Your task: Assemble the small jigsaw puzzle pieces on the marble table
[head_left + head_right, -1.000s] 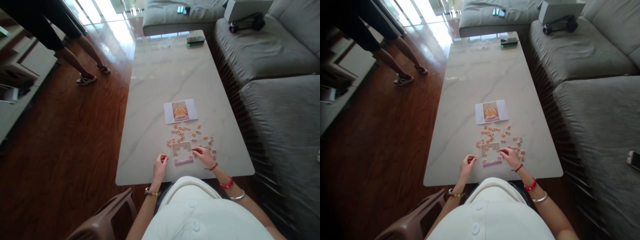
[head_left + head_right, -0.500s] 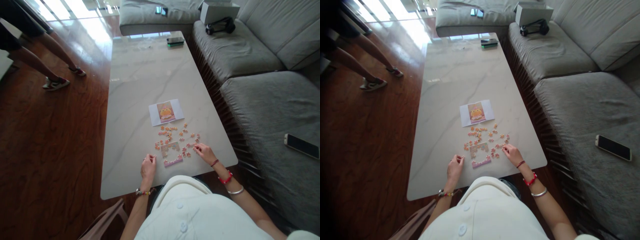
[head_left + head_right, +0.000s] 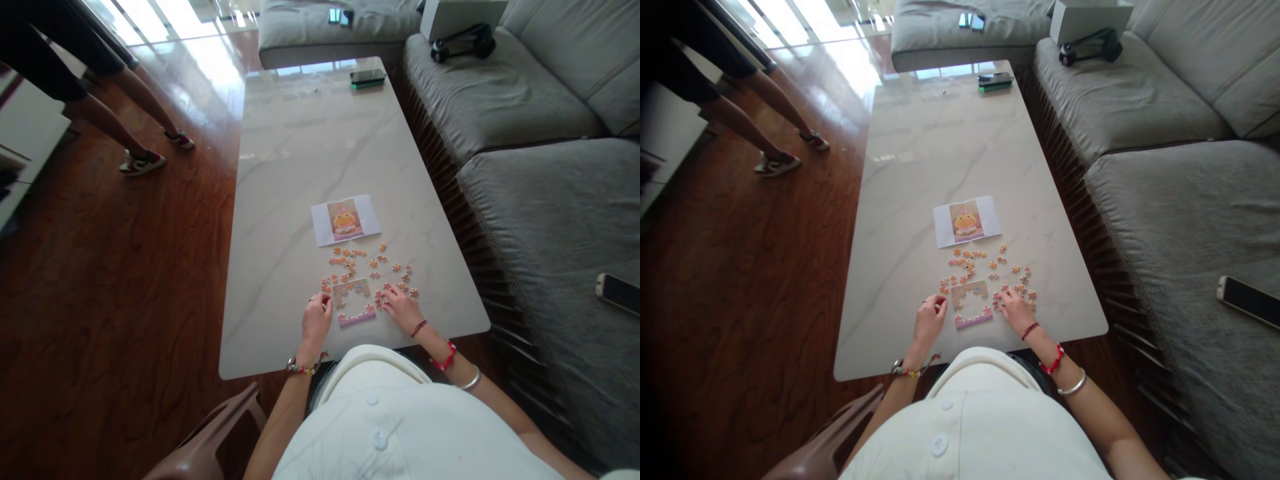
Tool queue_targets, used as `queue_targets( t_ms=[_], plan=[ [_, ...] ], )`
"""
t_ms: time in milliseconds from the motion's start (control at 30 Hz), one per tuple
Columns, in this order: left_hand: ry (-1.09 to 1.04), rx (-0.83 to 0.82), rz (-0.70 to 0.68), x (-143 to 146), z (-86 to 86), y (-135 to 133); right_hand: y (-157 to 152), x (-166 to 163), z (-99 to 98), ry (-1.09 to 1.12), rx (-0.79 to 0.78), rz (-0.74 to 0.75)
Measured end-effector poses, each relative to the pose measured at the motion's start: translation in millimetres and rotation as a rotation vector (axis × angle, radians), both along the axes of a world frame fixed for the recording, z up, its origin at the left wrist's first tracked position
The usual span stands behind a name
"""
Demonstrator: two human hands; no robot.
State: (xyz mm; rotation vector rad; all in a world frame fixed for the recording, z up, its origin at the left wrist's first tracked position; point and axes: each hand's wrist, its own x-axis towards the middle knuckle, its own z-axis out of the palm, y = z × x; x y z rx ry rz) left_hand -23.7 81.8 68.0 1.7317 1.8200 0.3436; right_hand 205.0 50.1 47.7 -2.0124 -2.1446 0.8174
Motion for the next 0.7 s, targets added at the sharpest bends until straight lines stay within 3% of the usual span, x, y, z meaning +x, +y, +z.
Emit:
queue_targets(
  t_ms=[167,333,533,700],
  plan=[
    [0.015,-0.024,-0.003,-12,-6.8,-16,11,-12,3.8,-0.059,0.000,0.143],
    [0.024,-0.048,-0.026,-14,-12.9,-33,16,-12,2.4,-0.004,-0.024,0.177],
    [0.031,-0.073,-0.038,-2,-14.9,-47,27,-27,10.5,0.484,-0.081,0.027],
    [0.033,-0.084,-0.008,1,-17.5,-48,38,-45,15.6,0.927,-0.359,-0.163]
  ],
)
